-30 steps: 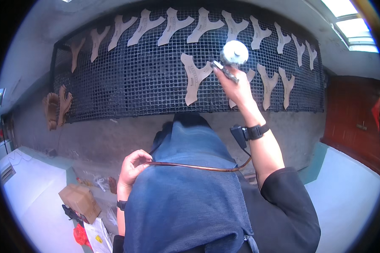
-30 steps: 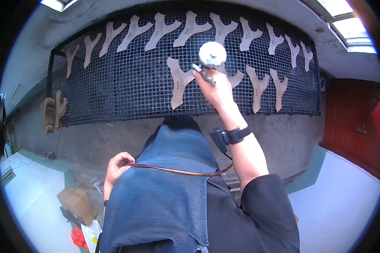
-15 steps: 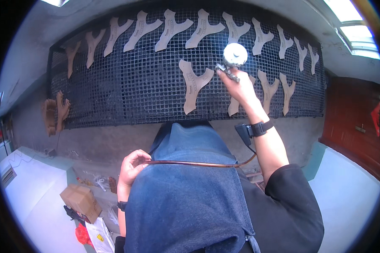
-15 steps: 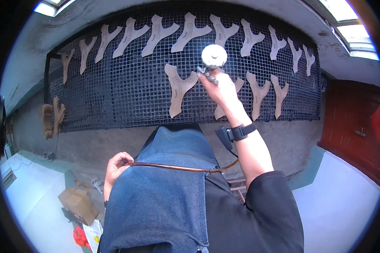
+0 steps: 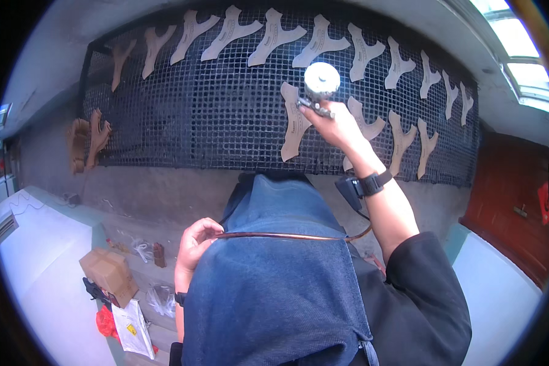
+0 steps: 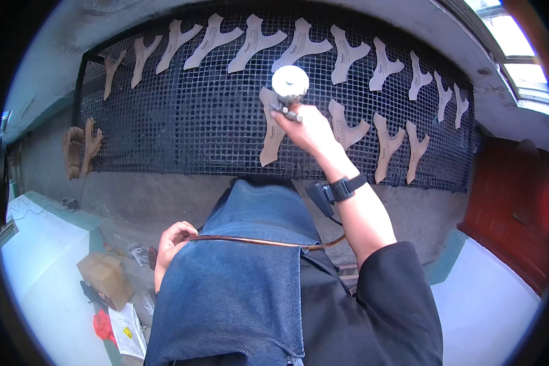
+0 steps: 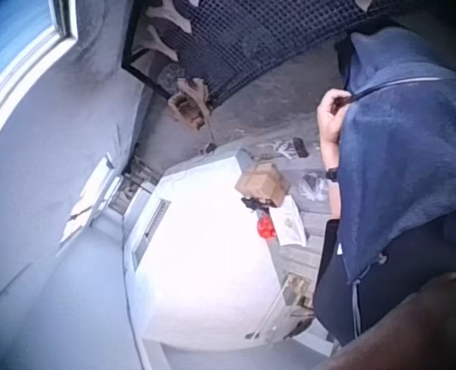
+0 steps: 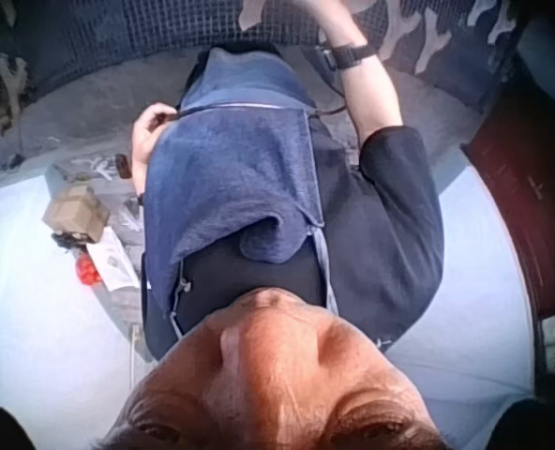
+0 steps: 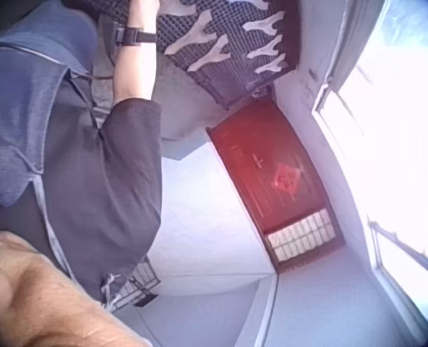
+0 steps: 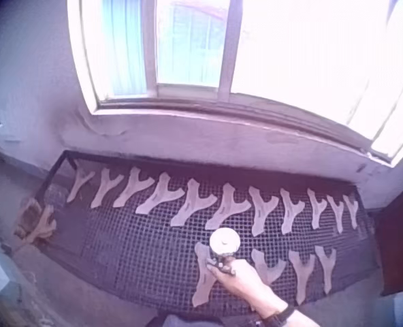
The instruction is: Spraying adhesive onto shoe components, stacking them, and packing them into a plastic bag.
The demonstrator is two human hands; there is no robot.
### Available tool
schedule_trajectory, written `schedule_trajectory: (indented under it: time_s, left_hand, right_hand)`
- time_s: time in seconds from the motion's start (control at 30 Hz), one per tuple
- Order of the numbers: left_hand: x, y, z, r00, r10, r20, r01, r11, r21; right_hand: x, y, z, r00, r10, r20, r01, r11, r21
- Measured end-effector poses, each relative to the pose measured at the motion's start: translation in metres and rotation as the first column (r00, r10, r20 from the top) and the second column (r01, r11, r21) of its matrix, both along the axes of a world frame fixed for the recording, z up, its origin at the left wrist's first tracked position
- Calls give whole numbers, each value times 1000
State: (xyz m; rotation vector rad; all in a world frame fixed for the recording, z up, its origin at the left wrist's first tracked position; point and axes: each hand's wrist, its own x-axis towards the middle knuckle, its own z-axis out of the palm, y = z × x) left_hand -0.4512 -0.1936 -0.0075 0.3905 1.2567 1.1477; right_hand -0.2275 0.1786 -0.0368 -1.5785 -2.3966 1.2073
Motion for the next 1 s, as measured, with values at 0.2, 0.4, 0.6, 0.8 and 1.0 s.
schedule_trajectory:
  time_s: [0.2,0.4,0.6,0.8,1.0]
  left_hand:
    - [-8,-11,-4,998,-61,8,61,998,23]
    - [-13,-18,-6,991,-129,19,129,991,33]
    - [-17,-17,-8,980,-199,28,198,980,34]
    - [-9,4,-3,980,-200,19,200,980,-1]
    - [-4,22,-4,977,-213,-31,212,977,-29]
  right_hand:
    - [41,-66,6,1000,14,19,-12,997,-80]
    - [52,-126,9,997,75,-8,-76,993,-89]
    - [77,-145,11,997,-13,77,21,995,-99]
    - [71,-111,10,994,-52,100,54,998,-16]
    - [71,-46,-7,987,-160,9,160,987,32]
